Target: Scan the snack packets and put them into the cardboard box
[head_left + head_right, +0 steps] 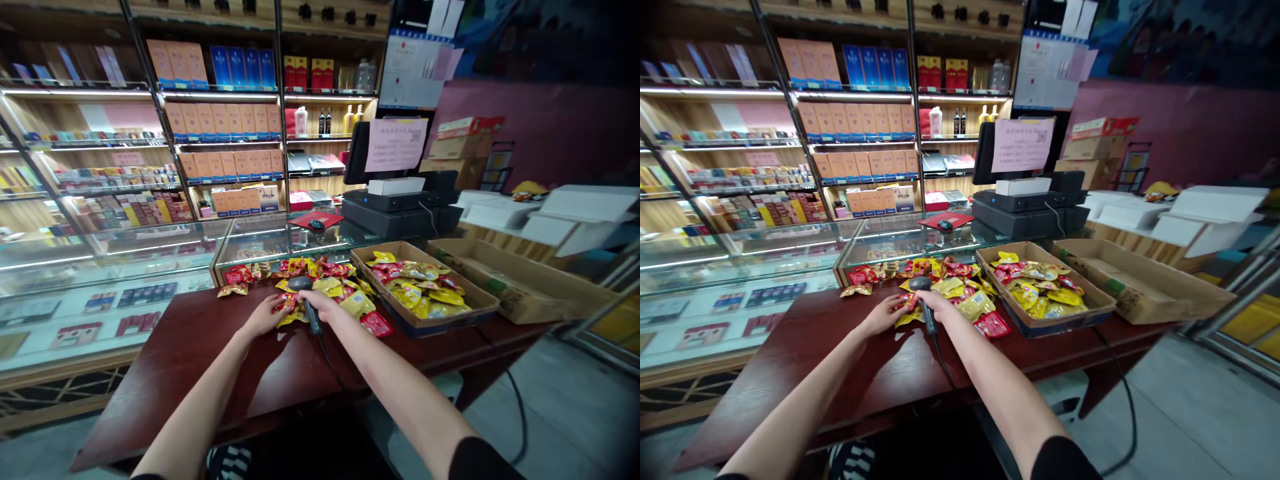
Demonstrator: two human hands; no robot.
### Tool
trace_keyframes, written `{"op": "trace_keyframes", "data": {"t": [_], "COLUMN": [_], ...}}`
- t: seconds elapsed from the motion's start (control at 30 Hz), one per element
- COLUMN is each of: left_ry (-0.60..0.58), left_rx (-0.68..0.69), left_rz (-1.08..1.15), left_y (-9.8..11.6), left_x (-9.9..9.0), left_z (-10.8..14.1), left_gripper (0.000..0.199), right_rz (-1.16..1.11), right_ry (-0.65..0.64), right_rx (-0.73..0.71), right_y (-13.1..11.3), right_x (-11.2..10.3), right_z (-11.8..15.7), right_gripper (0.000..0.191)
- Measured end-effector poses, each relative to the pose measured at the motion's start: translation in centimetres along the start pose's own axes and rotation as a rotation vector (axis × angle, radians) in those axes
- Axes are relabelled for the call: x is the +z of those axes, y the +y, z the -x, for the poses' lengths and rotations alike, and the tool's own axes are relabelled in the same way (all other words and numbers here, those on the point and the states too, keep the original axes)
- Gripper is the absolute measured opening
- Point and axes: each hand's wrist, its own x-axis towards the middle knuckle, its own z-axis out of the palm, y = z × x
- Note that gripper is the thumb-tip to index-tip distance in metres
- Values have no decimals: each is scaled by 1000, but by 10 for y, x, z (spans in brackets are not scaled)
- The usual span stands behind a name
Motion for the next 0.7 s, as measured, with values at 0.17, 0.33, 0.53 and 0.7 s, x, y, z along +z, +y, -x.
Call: {"op": "trace_keyframes", "data": {"t": [0.17,0.33,0.53,0.7], "left_ry": [66,205,68,-98], "left_rx": [-37,-182,-334,-490], "left_rz": [-139,84,895,1296], "left_y": [15,16,15,25], "left_x": [1,-8,-27,-31], "left_z": [-5,-16,-29,-29], "left_gripper": [46,22,33,21], "right_rz": [-106,-362,-92,49], "right_ry": [51,-2,13,1], "right_rx": [-4,-39,-148,-168], "right_y": [0,5,10,20], "right_x": [-13,-18,-15,-9], "right_z": [15,44,72,87], "right_gripper": [4,12,14,12]}}
